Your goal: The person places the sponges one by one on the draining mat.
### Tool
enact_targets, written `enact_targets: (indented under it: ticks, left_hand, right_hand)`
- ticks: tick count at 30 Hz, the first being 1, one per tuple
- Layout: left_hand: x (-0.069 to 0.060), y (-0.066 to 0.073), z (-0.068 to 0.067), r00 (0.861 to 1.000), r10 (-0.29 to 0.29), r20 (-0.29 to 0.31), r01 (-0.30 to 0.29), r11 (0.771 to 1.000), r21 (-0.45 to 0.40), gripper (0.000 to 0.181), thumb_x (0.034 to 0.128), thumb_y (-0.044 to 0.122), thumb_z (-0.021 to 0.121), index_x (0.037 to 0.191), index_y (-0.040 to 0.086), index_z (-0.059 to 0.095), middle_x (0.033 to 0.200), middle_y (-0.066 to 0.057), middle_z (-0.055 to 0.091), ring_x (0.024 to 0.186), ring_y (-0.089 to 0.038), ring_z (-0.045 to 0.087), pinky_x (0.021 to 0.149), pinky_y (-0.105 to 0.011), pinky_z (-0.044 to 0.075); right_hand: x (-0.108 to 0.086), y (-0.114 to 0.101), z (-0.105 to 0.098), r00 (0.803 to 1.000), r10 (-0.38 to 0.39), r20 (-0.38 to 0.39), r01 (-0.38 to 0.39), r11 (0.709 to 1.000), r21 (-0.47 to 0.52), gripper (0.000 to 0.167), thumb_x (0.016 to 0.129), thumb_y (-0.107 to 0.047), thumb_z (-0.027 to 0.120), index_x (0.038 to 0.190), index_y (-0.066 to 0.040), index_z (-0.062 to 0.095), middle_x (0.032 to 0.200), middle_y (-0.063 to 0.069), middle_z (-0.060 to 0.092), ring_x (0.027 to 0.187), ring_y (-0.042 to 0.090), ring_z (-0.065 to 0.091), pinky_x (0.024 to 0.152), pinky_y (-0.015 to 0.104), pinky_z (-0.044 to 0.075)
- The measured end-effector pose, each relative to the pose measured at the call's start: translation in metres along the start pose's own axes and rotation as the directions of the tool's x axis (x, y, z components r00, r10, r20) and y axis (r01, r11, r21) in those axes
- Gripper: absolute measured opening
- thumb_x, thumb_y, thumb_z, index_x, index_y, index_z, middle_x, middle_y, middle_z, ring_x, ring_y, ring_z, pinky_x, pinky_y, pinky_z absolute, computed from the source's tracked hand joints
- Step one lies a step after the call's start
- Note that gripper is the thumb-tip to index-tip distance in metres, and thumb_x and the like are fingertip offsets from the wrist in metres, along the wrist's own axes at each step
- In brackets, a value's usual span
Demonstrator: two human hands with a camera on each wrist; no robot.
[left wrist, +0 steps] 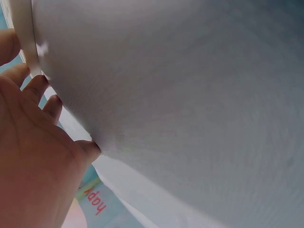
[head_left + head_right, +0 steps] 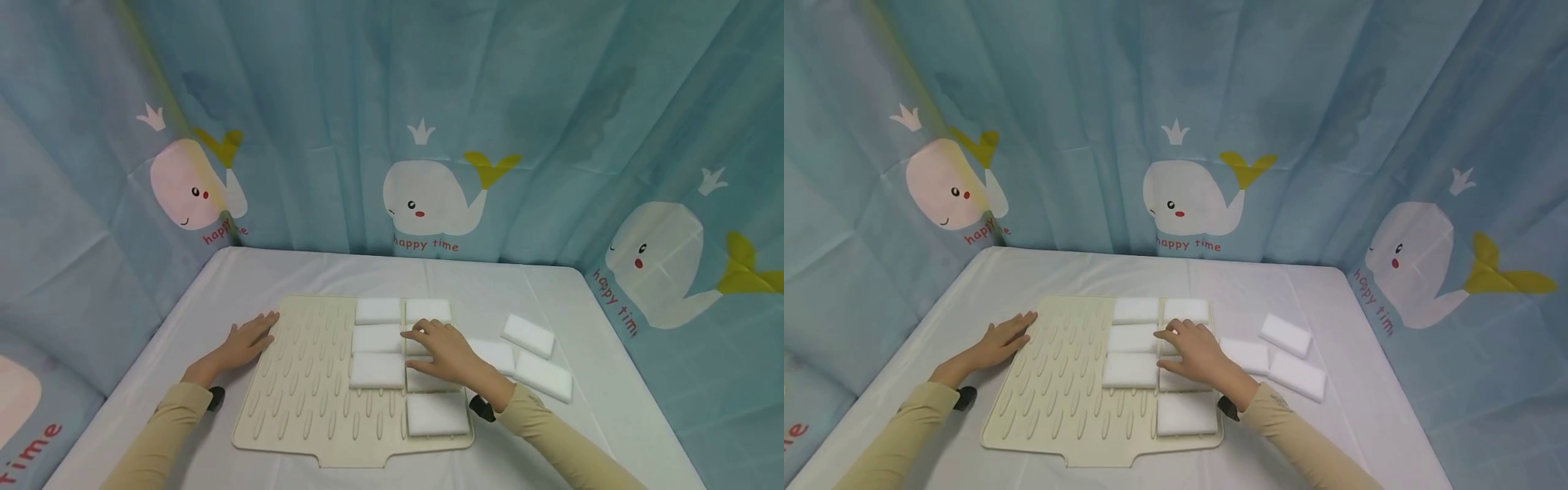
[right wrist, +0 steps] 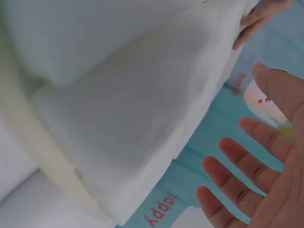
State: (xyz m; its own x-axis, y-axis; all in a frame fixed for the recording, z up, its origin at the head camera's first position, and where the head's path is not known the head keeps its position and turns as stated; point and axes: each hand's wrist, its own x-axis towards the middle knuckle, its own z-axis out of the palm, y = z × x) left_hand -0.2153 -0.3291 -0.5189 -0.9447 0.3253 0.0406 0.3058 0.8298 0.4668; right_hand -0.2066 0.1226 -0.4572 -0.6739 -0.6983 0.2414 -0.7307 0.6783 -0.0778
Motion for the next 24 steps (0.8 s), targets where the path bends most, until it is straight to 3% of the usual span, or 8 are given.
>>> enact_targets:
  ticks: [4, 5, 6, 11, 12, 13, 24]
  left_hand:
    - [-0.001, -0.002, 0.001, 1.0, 0.017, -0.018, -0.017, 1.0, -0.01, 0.054, 0.097, 0.026, 0.047, 0.142, 0.0, 0.033, 0.144, -0.027, 0.031, 0.131, -0.051, 0.023, 0.094, -0.077, 0.004]
    - [-0.001, -0.004, 0.004, 0.999, 0.027, -0.041, -0.028, 0.999, -0.019, 0.054, 0.0967, 0.027, 0.048, 0.143, 0.003, 0.033, 0.147, -0.021, 0.031, 0.137, -0.042, 0.019, 0.094, -0.077, 0.004]
    - [-0.001, -0.004, 0.004, 0.999, 0.028, -0.043, -0.029, 0.999, -0.02, 0.054, 0.0968, 0.027, 0.048, 0.143, 0.003, 0.033, 0.147, -0.021, 0.03, 0.137, -0.042, 0.019, 0.093, -0.077, 0.004]
    - [-0.001, -0.003, 0.004, 1.0, 0.006, -0.021, -0.006, 1.0, -0.017, 0.055, 0.0972, 0.026, 0.047, 0.144, 0.002, 0.031, 0.149, -0.021, 0.028, 0.138, -0.042, 0.017, 0.095, -0.076, 0.002]
    - [0.0, -0.001, 0.002, 1.0, -0.006, 0.003, 0.006, 1.0, -0.012, 0.055, 0.0976, 0.025, 0.046, 0.144, 0.0, 0.029, 0.146, -0.027, 0.028, 0.133, -0.051, 0.02, 0.095, -0.076, 0.001]
    - [0.0, -0.001, 0.002, 1.0, -0.009, 0.007, 0.009, 1.0, -0.013, 0.055, 0.0976, 0.026, 0.046, 0.144, 0.0, 0.029, 0.146, -0.027, 0.028, 0.133, -0.051, 0.02, 0.095, -0.076, 0.001]
    - [0.0, -0.003, 0.003, 1.0, -0.008, -0.004, 0.008, 1.0, -0.002, 0.055, 0.0974, 0.026, 0.046, 0.143, 0.0, 0.031, 0.145, -0.027, 0.029, 0.133, -0.05, 0.021, 0.095, -0.076, 0.002]
  right_hand:
    - [-0.008, 0.009, -0.004, 0.999, 0.027, -0.021, -0.027, 1.0, 0.01, 0.048, 0.082, -0.046, 0.066, 0.124, -0.023, 0.059, 0.112, -0.001, 0.056, 0.091, 0.016, 0.056, 0.066, 0.031, 0.046]
    - [-0.01, 0.012, -0.005, 0.999, 0.037, -0.022, -0.036, 0.999, 0.013, 0.048, 0.083, -0.046, 0.066, 0.124, -0.023, 0.059, 0.112, -0.001, 0.056, 0.09, 0.017, 0.056, 0.066, 0.031, 0.046]
    - [-0.012, 0.014, -0.006, 0.999, 0.044, -0.025, -0.044, 0.999, 0.018, 0.048, 0.083, -0.045, 0.066, 0.124, -0.022, 0.059, 0.112, -0.001, 0.056, 0.089, 0.017, 0.057, 0.065, 0.031, 0.046]
    - [-0.022, 0.026, -0.009, 0.996, 0.088, -0.022, -0.087, 0.996, 0.029, 0.047, 0.082, -0.044, 0.067, 0.123, -0.021, 0.06, 0.113, 0.0, 0.057, 0.091, 0.018, 0.058, 0.066, 0.033, 0.046]
    - [-0.024, 0.028, -0.01, 0.995, 0.097, -0.022, -0.096, 0.995, 0.032, 0.047, 0.082, -0.044, 0.067, 0.123, -0.021, 0.061, 0.113, 0.0, 0.057, 0.091, 0.018, 0.057, 0.066, 0.033, 0.046]
    - [-0.026, 0.03, -0.011, 0.994, 0.106, -0.022, -0.105, 0.994, 0.033, 0.047, 0.083, -0.044, 0.067, 0.122, -0.02, 0.061, 0.113, 0.0, 0.057, 0.092, 0.019, 0.057, 0.066, 0.034, 0.046]
    - [-0.057, 0.062, -0.011, 0.985, 0.158, -0.07, -0.158, 0.987, 0.013, 0.047, 0.08, -0.04, 0.071, 0.12, -0.017, 0.063, 0.107, 0.002, 0.059, 0.091, 0.021, 0.058, 0.066, 0.035, 0.046]
